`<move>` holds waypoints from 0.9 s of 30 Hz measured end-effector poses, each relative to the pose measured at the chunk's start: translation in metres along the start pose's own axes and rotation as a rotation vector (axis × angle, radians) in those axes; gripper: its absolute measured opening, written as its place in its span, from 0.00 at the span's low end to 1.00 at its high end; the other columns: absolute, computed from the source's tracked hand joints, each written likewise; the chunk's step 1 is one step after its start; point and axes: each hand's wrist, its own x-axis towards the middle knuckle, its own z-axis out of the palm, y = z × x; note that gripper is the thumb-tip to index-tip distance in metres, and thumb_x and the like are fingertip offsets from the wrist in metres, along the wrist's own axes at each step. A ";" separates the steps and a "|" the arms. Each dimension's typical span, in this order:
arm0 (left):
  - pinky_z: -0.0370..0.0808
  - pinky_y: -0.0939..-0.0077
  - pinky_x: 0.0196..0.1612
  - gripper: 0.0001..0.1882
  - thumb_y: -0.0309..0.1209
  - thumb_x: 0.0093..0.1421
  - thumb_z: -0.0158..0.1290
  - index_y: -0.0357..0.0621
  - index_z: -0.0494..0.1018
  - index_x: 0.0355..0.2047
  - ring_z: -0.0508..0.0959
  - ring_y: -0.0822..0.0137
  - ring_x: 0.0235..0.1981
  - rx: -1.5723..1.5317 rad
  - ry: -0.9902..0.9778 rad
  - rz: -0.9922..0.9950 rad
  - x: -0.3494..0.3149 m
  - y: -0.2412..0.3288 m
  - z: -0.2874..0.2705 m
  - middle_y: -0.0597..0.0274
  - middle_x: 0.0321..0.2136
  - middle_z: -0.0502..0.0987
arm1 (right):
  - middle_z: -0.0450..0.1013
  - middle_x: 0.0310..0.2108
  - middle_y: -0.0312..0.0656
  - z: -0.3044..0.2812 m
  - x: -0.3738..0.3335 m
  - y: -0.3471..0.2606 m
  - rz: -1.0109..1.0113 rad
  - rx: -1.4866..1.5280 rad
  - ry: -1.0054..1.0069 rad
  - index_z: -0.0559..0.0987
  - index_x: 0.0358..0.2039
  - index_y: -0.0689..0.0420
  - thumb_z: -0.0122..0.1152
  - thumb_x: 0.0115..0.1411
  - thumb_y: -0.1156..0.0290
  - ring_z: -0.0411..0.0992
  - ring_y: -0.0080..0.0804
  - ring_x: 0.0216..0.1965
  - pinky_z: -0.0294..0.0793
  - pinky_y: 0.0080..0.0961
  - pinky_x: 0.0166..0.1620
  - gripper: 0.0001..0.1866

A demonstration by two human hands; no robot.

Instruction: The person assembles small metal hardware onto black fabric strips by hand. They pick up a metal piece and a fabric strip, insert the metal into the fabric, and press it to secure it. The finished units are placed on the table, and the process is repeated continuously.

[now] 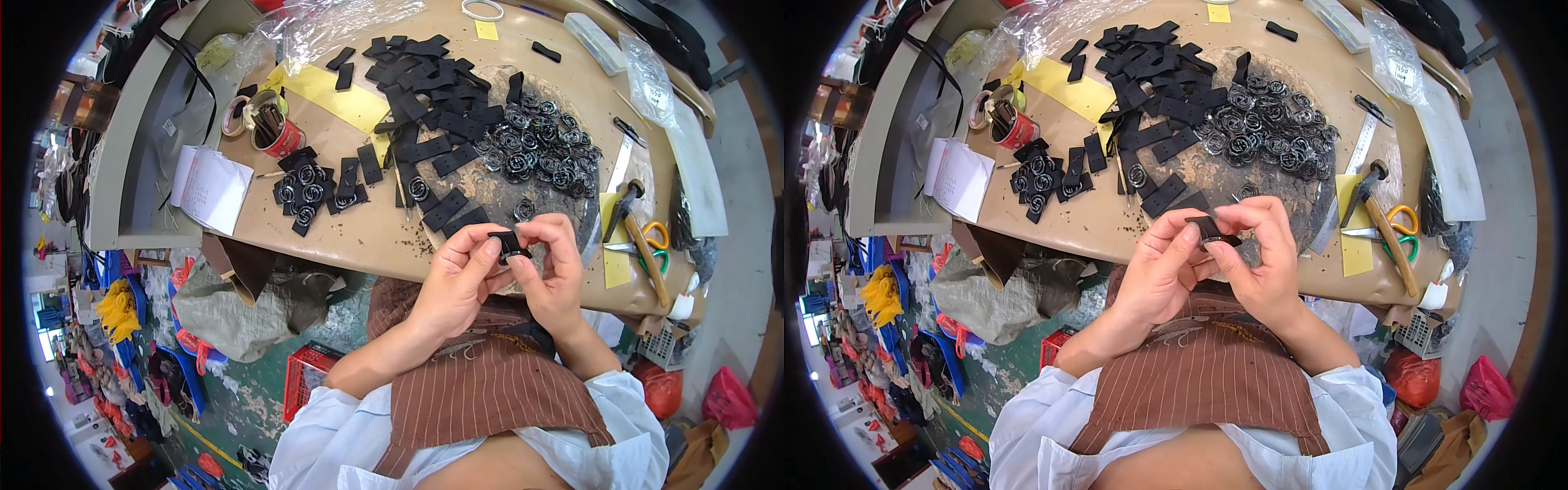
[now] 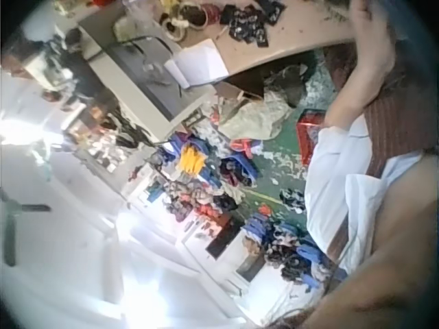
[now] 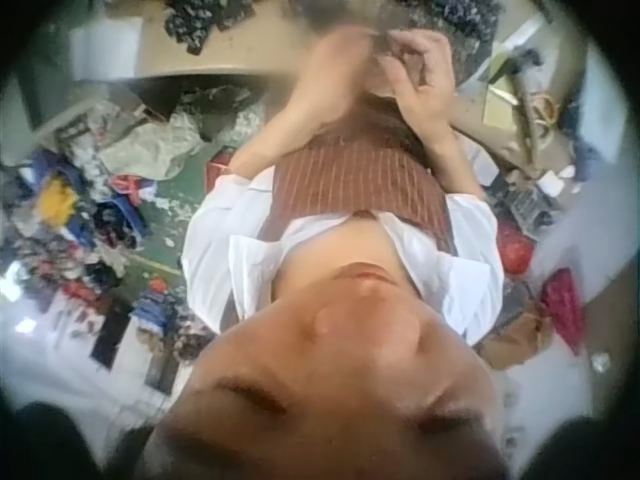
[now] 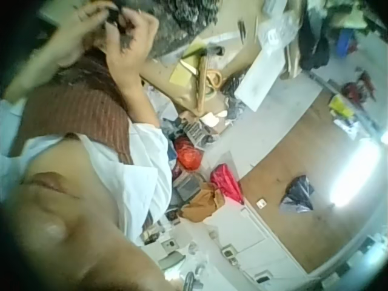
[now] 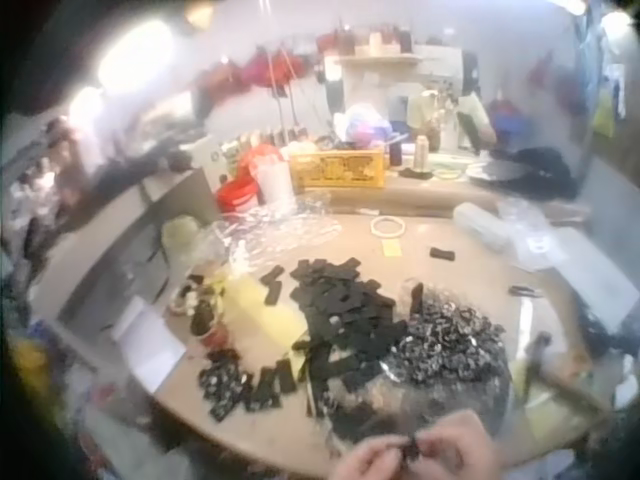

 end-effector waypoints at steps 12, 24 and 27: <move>0.74 0.78 0.43 0.06 0.27 0.65 0.43 0.42 0.63 0.42 0.74 0.74 0.39 0.254 0.068 0.372 0.002 -0.013 0.004 0.62 0.36 0.73 | 0.69 0.36 0.43 0.012 -0.002 0.005 -0.116 -0.067 0.079 0.74 0.31 0.58 0.66 0.47 0.78 0.70 0.33 0.38 0.72 0.26 0.40 0.11; 0.71 0.84 0.43 0.11 0.25 0.65 0.42 0.34 0.66 0.46 0.73 0.78 0.39 0.314 0.104 0.337 0.001 -0.002 0.014 0.59 0.38 0.75 | 0.68 0.39 0.43 0.005 0.007 0.002 -0.052 -0.029 -0.006 0.75 0.28 0.59 0.69 0.45 0.75 0.71 0.32 0.39 0.71 0.24 0.42 0.11; 0.71 0.82 0.45 0.12 0.26 0.65 0.42 0.33 0.67 0.46 0.74 0.75 0.41 0.277 0.101 0.304 0.004 0.000 0.012 0.56 0.41 0.75 | 0.68 0.39 0.43 0.002 0.008 0.001 0.110 0.098 -0.042 0.77 0.27 0.60 0.68 0.46 0.75 0.70 0.31 0.40 0.70 0.24 0.43 0.09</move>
